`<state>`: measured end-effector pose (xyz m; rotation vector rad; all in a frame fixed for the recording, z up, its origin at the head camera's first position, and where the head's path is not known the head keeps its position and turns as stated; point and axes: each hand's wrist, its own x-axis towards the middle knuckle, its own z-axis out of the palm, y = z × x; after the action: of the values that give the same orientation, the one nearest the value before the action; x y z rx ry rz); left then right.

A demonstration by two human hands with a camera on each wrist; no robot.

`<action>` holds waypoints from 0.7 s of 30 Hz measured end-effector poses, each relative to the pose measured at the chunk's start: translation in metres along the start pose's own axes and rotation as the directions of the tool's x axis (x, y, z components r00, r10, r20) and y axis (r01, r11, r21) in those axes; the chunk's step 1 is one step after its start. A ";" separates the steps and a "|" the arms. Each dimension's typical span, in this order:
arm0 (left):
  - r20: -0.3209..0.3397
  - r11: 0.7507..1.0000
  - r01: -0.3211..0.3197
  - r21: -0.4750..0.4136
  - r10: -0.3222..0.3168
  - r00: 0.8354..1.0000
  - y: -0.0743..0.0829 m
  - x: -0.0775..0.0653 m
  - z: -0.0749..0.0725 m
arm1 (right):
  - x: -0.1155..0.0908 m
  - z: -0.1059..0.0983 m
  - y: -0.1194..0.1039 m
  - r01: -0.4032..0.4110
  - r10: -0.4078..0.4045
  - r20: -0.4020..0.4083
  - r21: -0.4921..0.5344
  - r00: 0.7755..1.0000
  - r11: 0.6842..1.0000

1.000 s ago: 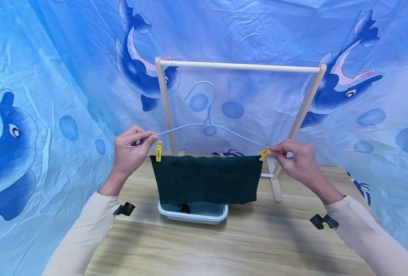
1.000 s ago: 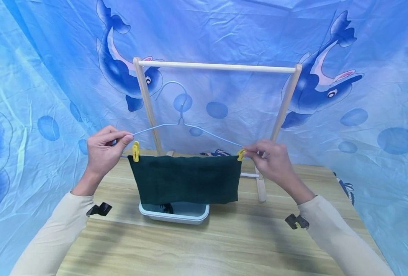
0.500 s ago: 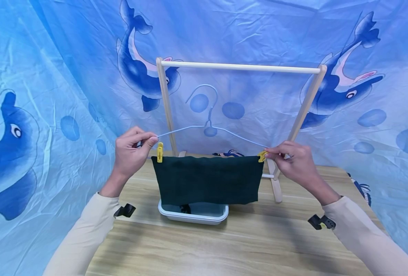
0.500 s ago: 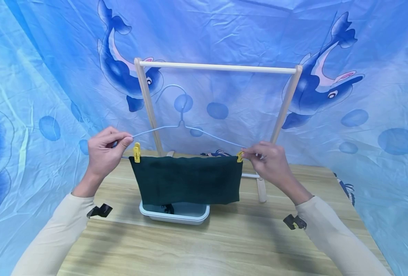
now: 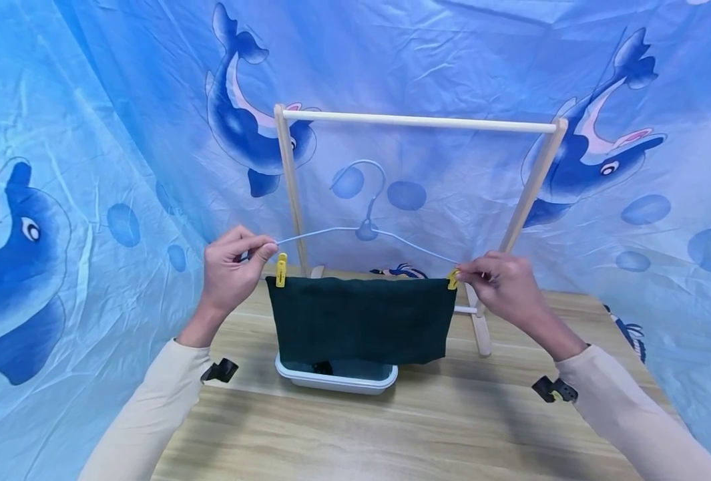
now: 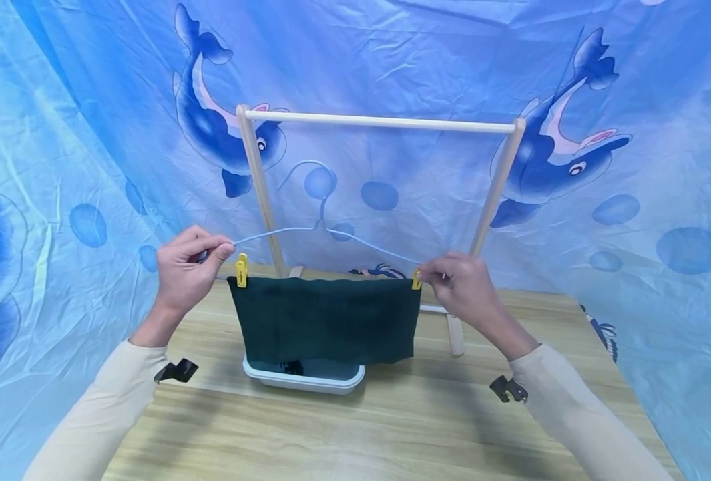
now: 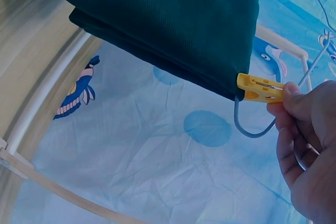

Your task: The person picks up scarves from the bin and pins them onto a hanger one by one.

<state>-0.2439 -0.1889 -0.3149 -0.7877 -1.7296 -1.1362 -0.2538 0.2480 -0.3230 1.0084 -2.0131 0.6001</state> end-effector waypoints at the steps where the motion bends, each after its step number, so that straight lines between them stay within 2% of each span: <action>1: -0.001 1.000 -0.001 0.000 0.001 1.000 0.000 0.000 0.000 | 0.000 0.001 0.000 -0.006 0.006 0.003 0.006 1.000 1.000; 12: 0.017 1.000 -0.012 -0.012 0.012 1.000 -0.004 -0.001 -0.003 | -0.005 0.001 -0.001 -0.080 0.078 0.058 0.020 0.995 0.997; 21: 0.031 1.000 0.016 0.000 -0.016 0.999 -0.006 -0.002 -0.003 | -0.007 0.004 -0.002 -0.117 0.117 0.010 0.009 0.993 0.993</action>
<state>-0.2466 -0.1943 -0.3183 -0.7967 -1.7640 -1.1398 -0.2511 0.2470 -0.3310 0.9043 -2.0908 0.6685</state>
